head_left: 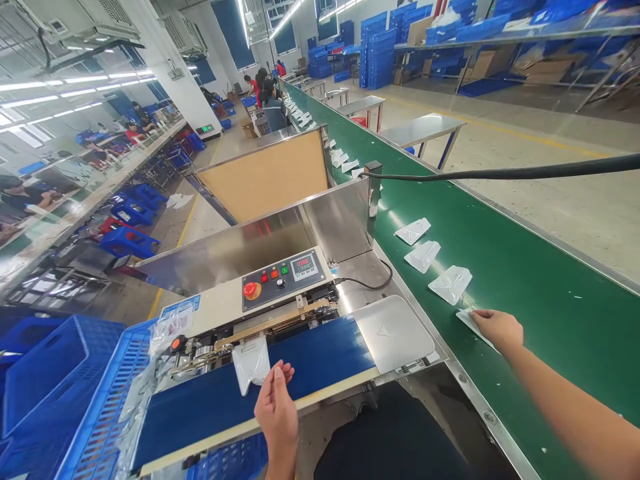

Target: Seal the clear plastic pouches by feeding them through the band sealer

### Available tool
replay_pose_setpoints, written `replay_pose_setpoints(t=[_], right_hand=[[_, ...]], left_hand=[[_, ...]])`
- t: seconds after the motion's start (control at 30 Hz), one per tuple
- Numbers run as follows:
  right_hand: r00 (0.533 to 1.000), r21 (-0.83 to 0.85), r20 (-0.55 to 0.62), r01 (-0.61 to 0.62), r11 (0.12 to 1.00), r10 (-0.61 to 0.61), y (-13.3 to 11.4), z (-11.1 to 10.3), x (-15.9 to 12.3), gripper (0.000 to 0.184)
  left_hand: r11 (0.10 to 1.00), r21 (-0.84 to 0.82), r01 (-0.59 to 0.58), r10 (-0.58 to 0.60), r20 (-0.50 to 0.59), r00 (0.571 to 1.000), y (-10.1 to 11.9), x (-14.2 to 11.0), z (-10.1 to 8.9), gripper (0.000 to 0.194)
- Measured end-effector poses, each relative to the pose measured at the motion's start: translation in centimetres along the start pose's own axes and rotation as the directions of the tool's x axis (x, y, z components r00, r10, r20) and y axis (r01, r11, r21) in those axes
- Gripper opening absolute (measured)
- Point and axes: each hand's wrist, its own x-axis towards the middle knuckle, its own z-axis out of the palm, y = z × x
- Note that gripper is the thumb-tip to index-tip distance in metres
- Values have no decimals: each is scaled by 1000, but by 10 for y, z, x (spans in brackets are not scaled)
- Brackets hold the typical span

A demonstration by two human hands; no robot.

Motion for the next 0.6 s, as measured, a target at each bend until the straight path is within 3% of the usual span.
replay_pose_setpoints(t=[0.07, 0.17, 0.23, 0.3, 0.4, 0.47, 0.5, 0.6], right_hand=[[1000, 46, 11, -10, 999, 9, -10, 1, -14, 22], [994, 190, -97, 63, 980, -45, -42, -11, -46, 44], [975, 288, -196, 156, 945, -102, -71, -27, -76, 55], [935, 359, -298, 296, 885, -191, -103, -43, -110, 53], [842, 449, -370, 532, 718, -392, -148, -57, -159, 33], [796, 538, -281, 593, 599, -535, -172, -57, -187, 26], [782, 591, -203, 578, 564, -589, -181, -55, -199, 26], [789, 724, 56, 390, 569, -612, -192, -42, -225, 35]], left_hand=[[999, 27, -35, 33, 60, 998, 4, -5, 9, 68], [991, 40, -127, 119, 169, 979, 7, -15, 26, 62], [972, 54, -227, 204, 278, 939, 10, -24, 42, 52], [931, 60, -361, 308, 405, 861, 18, -34, 62, 42], [851, 7, -525, 430, 565, 704, 35, -46, 97, 37], [833, -46, -552, 454, 627, 633, 46, -52, 118, 47], [839, -64, -540, 447, 646, 618, 50, -53, 127, 49], [895, -54, -443, 358, 679, 641, 55, -56, 138, 50]])
